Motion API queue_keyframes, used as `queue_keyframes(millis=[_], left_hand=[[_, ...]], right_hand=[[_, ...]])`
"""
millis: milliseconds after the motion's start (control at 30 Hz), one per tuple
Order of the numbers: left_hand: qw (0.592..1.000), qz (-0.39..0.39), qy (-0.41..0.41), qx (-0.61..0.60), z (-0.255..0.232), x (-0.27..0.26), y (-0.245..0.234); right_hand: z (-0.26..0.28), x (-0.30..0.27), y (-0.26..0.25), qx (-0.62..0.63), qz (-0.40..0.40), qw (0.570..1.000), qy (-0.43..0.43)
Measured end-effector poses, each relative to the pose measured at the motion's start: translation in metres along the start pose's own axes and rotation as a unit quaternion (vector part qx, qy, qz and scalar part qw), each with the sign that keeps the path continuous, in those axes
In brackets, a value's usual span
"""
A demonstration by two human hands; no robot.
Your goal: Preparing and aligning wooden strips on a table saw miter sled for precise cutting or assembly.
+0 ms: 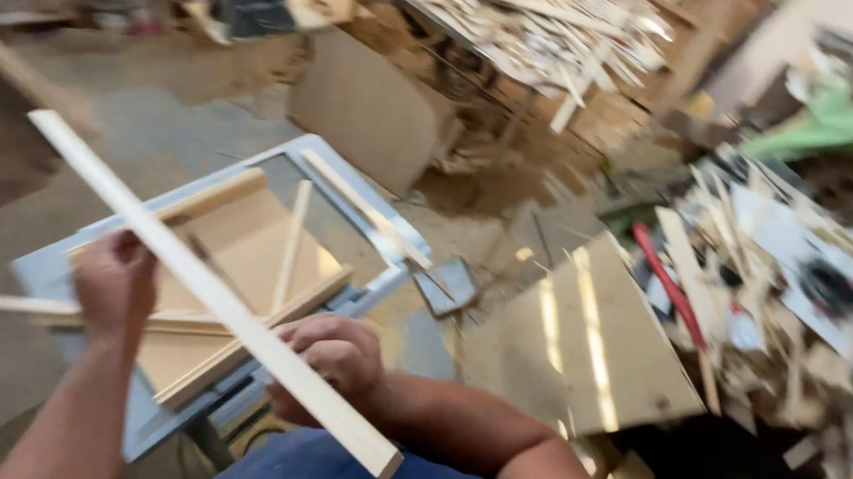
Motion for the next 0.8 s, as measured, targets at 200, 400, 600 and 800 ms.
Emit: queue_keyframes(millis=[200, 400, 600, 800], left_hand=[[0.877, -0.035, -0.168, -0.449, 0.001, 0.030, 0.065], [0.965, 0.138, 0.223, 0.013, 0.011, 0.037, 0.160], [0.929, 0.015, 0.363, -0.068, -0.173, 0.037, 0.208], [0.932, 0.072, 0.314, -0.164, -0.273, 0.017, 0.248]], right_hand=[[0.010, -0.022, -0.069, 0.001, 0.006, 1.000, -0.004], [0.025, -0.046, -0.132, -0.051, -0.035, 0.998, 0.020], [0.036, -0.073, -0.186, -0.167, -0.089, 0.982, 0.031], [0.056, -0.099, -0.214, -0.262, -0.135, 0.954, 0.059]])
Point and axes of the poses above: each hand's wrist, its own x-axis towards the middle knuckle, its own y-axis out of the palm, z = x × y, the point moved 1 cm from there along x, towards the middle knuckle, and after that the axes turned 15 degrees about y, right-handed, at the moved point
